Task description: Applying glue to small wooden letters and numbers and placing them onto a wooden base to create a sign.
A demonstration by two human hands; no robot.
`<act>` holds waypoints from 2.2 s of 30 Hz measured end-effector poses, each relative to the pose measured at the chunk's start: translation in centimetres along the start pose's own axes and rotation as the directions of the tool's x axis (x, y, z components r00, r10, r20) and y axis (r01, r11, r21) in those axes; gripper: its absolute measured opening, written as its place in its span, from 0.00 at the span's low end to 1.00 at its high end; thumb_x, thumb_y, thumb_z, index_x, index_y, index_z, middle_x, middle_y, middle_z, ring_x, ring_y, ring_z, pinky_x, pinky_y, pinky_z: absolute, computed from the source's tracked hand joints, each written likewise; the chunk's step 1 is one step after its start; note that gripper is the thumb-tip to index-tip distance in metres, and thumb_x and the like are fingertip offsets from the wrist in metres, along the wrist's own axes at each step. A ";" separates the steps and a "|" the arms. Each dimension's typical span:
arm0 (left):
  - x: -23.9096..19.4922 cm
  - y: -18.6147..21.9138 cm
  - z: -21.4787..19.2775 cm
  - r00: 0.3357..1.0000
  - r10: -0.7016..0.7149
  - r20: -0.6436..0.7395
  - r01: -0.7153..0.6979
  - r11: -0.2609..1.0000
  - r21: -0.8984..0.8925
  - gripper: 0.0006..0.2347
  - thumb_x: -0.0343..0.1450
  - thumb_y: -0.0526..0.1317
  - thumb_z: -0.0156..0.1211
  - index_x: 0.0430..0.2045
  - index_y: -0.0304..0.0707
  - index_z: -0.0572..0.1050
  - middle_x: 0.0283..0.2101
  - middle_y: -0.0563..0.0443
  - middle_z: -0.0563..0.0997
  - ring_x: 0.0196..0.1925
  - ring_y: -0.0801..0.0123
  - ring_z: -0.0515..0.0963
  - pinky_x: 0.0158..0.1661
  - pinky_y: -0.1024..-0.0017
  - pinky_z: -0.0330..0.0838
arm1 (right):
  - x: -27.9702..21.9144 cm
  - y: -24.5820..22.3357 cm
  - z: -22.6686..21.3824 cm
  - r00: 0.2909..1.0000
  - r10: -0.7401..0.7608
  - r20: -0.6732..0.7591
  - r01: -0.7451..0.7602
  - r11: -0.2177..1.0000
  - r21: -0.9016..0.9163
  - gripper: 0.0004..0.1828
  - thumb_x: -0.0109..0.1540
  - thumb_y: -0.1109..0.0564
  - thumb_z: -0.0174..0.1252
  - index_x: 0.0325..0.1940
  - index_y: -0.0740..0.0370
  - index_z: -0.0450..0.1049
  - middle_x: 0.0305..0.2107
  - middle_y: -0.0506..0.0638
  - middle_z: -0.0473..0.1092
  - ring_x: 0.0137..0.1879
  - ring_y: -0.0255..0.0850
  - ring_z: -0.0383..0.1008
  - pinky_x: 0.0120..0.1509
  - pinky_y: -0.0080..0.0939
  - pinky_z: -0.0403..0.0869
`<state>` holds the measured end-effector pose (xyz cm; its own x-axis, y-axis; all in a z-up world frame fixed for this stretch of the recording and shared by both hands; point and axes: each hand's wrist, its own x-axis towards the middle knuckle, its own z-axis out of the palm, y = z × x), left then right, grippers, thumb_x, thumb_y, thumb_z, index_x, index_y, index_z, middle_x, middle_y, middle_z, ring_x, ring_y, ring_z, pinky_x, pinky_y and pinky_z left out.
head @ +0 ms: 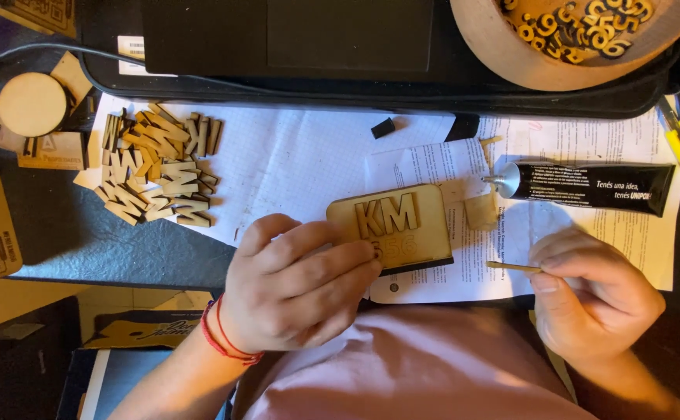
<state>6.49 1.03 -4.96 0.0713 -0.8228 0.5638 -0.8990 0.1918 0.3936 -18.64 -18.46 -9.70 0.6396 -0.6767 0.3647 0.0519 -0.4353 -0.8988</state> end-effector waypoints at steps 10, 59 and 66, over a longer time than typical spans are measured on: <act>-0.4 -0.1 0.8 0.994 -0.112 -0.002 0.111 0.994 -0.008 0.11 0.73 0.49 0.48 0.38 0.51 0.79 0.47 0.52 0.75 0.50 0.54 0.75 0.46 0.59 0.67 | 0.3 -0.4 0.3 1.000 0.000 -0.001 0.000 1.000 0.008 0.09 0.60 0.61 0.56 0.36 0.71 0.66 0.27 0.57 0.67 0.32 0.48 0.69 0.42 0.43 0.72; 0.0 0.3 0.3 0.998 0.012 0.061 -0.012 1.000 -0.003 0.11 0.74 0.45 0.49 0.38 0.47 0.81 0.45 0.59 0.82 0.48 0.62 0.79 0.49 0.62 0.63 | 0.7 -1.2 0.1 0.999 0.001 0.038 0.000 0.999 -0.042 0.06 0.60 0.65 0.57 0.35 0.71 0.67 0.27 0.57 0.68 0.34 0.47 0.70 0.45 0.44 0.73; 2.4 -0.1 -0.3 0.981 -0.075 -0.177 0.065 0.996 -0.060 0.04 0.68 0.37 0.53 0.28 0.42 0.76 0.31 0.54 0.78 0.36 0.59 0.78 0.43 0.64 0.68 | 1.5 -1.7 0.3 0.999 0.045 -0.019 -0.043 0.994 0.098 0.06 0.62 0.60 0.53 0.36 0.66 0.65 0.23 0.55 0.68 0.31 0.43 0.70 0.41 0.39 0.71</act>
<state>6.87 -0.84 -3.45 0.2133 -0.7274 0.6522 -0.8647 0.1701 0.4725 -17.51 -18.54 -7.72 0.6265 -0.7069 0.3284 0.0991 -0.3456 -0.9331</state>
